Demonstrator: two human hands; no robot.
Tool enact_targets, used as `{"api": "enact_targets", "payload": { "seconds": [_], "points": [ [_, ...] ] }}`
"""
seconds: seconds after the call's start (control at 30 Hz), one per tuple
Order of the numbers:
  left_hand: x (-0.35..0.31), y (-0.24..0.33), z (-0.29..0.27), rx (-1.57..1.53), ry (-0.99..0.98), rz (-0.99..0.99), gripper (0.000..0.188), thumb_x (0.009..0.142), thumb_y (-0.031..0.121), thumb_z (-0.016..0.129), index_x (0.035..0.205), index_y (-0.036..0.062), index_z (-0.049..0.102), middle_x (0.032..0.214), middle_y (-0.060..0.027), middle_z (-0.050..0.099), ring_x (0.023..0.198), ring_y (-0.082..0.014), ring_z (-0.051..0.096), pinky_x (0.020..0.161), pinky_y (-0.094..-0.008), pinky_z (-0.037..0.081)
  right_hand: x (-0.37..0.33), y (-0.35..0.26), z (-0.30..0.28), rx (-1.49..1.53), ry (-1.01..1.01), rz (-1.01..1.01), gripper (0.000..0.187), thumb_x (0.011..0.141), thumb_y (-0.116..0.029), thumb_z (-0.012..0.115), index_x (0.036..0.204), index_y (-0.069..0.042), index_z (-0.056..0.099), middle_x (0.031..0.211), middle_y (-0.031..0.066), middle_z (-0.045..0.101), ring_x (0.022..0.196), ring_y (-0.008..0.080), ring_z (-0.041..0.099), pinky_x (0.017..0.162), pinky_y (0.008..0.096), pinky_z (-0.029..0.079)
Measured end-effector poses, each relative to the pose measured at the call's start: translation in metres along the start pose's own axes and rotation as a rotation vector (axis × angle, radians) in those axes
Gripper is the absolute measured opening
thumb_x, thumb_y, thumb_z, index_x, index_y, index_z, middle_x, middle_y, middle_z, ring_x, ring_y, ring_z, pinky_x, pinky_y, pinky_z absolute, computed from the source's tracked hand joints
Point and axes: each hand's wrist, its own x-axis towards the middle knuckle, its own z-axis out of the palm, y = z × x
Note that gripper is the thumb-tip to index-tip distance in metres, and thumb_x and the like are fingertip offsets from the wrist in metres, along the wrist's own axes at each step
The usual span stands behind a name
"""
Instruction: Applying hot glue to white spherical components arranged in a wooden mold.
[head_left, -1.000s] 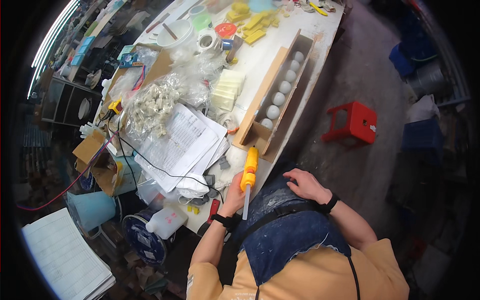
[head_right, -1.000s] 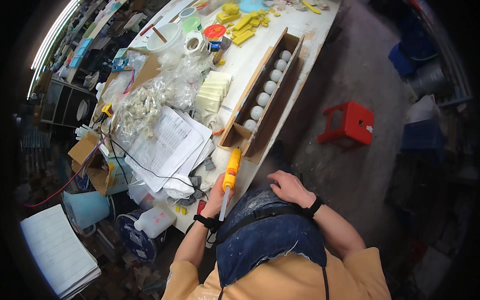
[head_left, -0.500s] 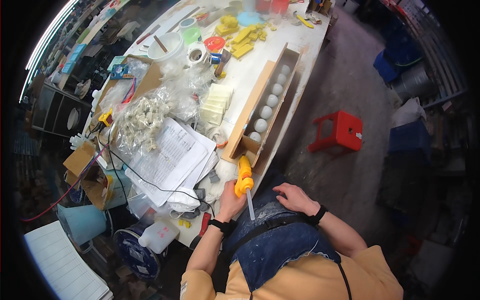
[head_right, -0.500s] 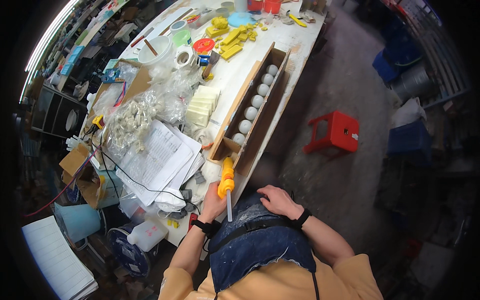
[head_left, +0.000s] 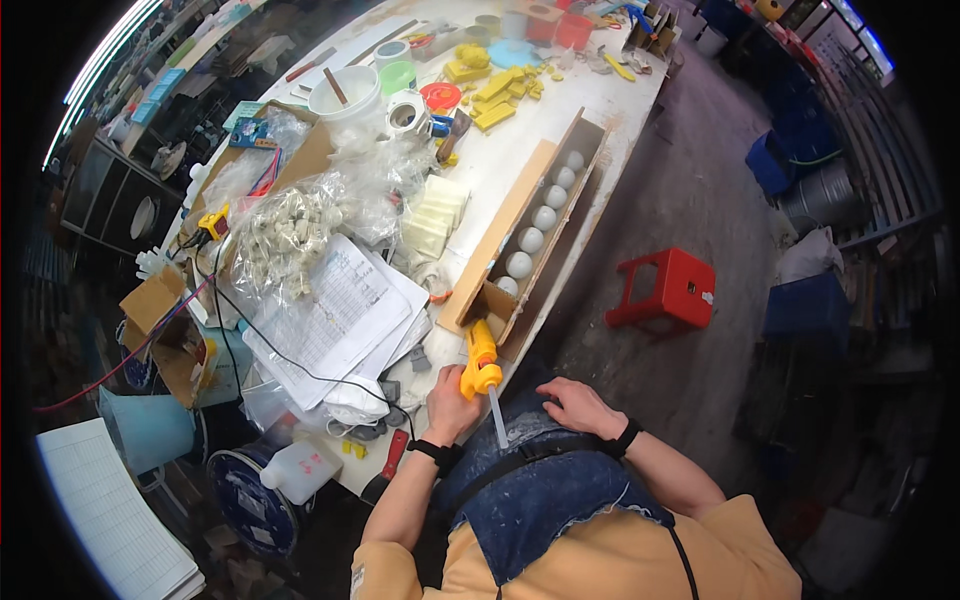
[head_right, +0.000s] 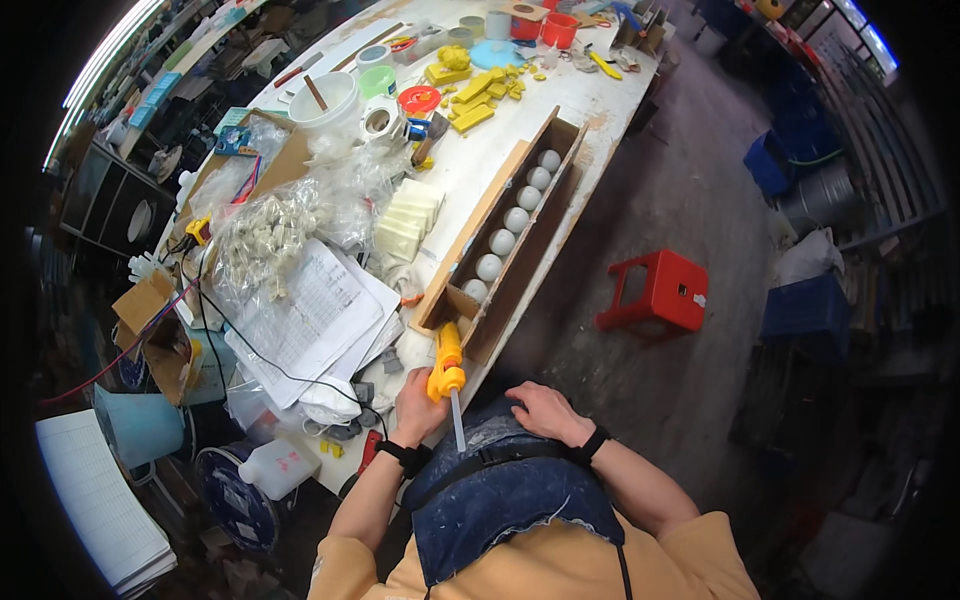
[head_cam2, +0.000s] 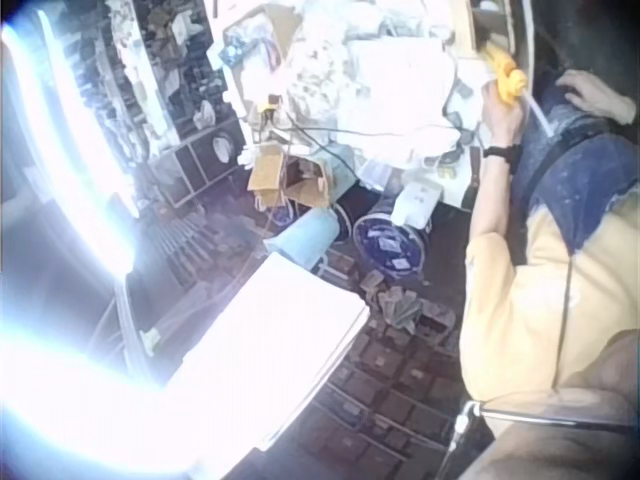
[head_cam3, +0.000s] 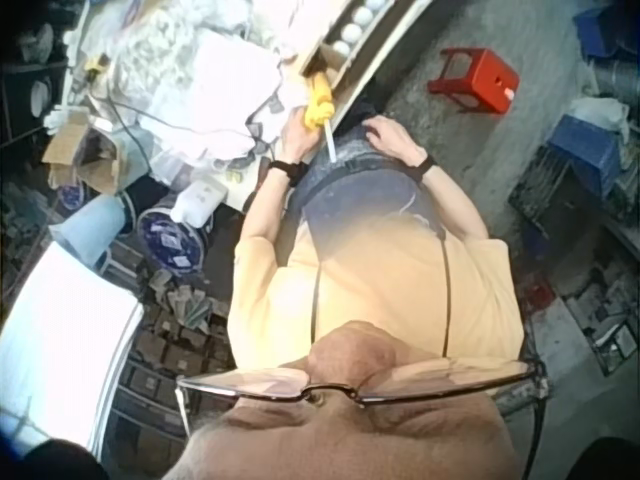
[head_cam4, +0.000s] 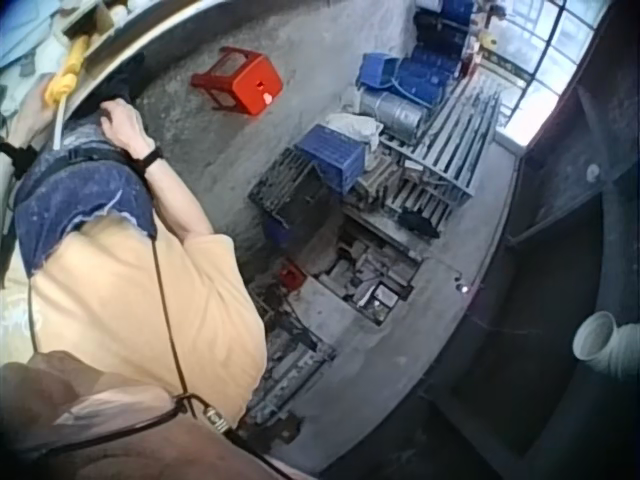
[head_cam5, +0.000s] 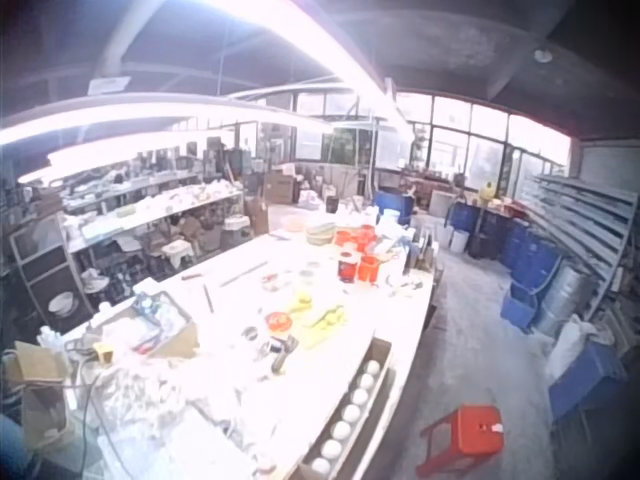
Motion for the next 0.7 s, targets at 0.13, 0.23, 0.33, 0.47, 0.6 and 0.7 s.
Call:
{"api": "enact_targets", "payload": {
  "seconds": [0.13,0.23,0.33,0.47,0.6,0.7],
  "points": [
    [0.002,0.001,0.003,0.024,0.041,0.008,0.044,0.075,0.022,0.072,0.115,0.0063,0.063,0.114,-0.015,0.063,0.098,-0.0384,0.064,0.081,-0.0476,0.053,0.005,-0.002,-0.004,-0.004,0.008,0.005,0.035,0.088,-0.017,0.062,0.12,-0.003,0.065,0.118,0.0174,0.065,0.109,0.0356,0.063,0.095,0.0434,0.05],
    [0.006,0.0,0.003,0.059,0.072,0.047,0.043,0.074,0.022,0.073,0.113,0.0054,0.064,0.113,-0.0135,0.064,0.1,-0.0361,0.062,0.083,-0.0462,0.052,0.005,-0.001,-0.004,-0.012,0.004,0.002,0.035,0.087,-0.017,0.062,0.12,-0.003,0.065,0.118,0.0176,0.065,0.109,0.0357,0.063,0.095,0.0435,0.05],
    [0.009,-0.003,0.005,0.104,0.096,0.103,0.041,0.074,0.022,0.073,0.11,0.0043,0.065,0.11,-0.0123,0.065,0.1,-0.0341,0.059,0.085,-0.0439,0.05,0.004,0.001,-0.002,-0.001,0.008,0.002,0.035,0.087,-0.017,0.062,0.119,-0.003,0.065,0.118,0.0178,0.065,0.108,0.036,0.063,0.095,0.0437,0.05],
    [0.012,0.0,0.006,0.111,0.12,0.129,0.038,0.074,0.021,0.073,0.107,0.0035,0.066,0.105,-0.0122,0.065,0.097,-0.0335,0.056,0.086,-0.0421,0.048,0.002,0.009,0.003,-0.019,0.079,-0.053,0.033,0.087,-0.014,0.064,0.118,-0.002,0.065,0.109,0.0179,0.066,0.096,0.0325,0.067,0.087,0.0415,0.053],
    [0.017,-0.004,0.009,0.124,0.129,0.149,0.037,0.074,0.02,0.073,0.106,0.0032,0.066,0.102,-0.0123,0.064,0.096,-0.0334,0.056,0.086,-0.0423,0.048,0.002,0.008,0.005,-0.022,0.076,-0.038,0.033,0.087,-0.014,0.064,0.118,-0.002,0.065,0.109,0.0179,0.066,0.095,0.0324,0.067,0.087,0.0413,0.053],
    [0.019,-0.005,0.011,0.117,0.133,0.159,0.035,0.074,0.021,0.073,0.103,0.0032,0.066,0.099,-0.0132,0.063,0.095,-0.034,0.055,0.085,-0.0431,0.047,0.001,0.007,0.004,-0.015,0.077,-0.025,0.033,0.087,-0.014,0.063,0.117,-0.001,0.066,0.108,0.018,0.066,0.095,0.0323,0.067,0.087,0.0411,0.053]
  ]
}}
